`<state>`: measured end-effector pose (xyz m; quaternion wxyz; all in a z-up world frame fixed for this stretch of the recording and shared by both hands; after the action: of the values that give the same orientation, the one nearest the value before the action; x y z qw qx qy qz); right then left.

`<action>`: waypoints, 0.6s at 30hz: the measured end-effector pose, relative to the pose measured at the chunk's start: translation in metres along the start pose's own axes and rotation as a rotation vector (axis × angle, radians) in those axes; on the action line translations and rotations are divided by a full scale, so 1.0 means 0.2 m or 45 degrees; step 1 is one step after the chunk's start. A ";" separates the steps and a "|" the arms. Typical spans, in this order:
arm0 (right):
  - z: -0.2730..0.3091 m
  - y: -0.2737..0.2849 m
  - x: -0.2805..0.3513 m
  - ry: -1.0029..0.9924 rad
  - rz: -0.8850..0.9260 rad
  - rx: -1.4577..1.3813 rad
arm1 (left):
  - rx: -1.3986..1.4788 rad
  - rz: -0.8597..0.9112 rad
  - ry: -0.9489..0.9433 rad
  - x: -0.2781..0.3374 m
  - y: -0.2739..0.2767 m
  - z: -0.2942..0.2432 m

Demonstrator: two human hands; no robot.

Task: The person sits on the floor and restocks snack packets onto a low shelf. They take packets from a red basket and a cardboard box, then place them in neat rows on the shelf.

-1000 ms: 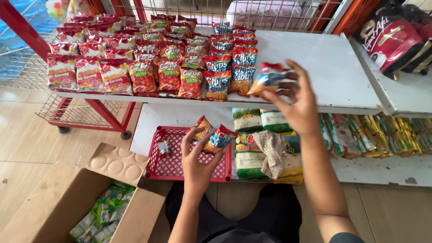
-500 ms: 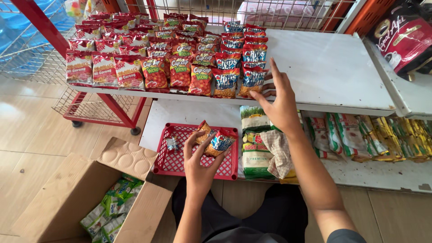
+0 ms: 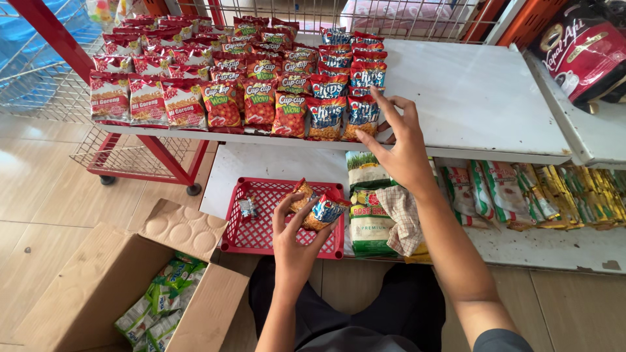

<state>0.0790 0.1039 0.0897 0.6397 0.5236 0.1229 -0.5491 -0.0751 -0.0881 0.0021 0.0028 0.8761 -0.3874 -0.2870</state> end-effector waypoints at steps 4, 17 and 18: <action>0.00 0.01 0.00 0.104 -0.052 0.022 | 0.004 0.001 0.000 0.01 0.01 0.00; -0.29 -0.03 0.03 -0.553 0.078 -0.495 | 0.010 0.016 0.038 0.04 0.01 0.03; -0.32 -0.01 0.02 -0.559 0.061 -0.430 | 0.006 0.022 0.042 0.04 0.02 0.03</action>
<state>0.1051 0.1537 0.0587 0.7421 0.2808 0.0588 -0.6058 -0.0761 -0.0941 -0.0057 0.0096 0.8774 -0.3953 -0.2717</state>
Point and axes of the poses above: each hand's wrist, its own x-axis away from the middle knuckle, its own y-axis out of the back of the hand, z = x × y, the point moved 5 cm from there along -x, towards the middle knuckle, and after that the axes turned 5 degrees about -z, right-handed, at the moved point
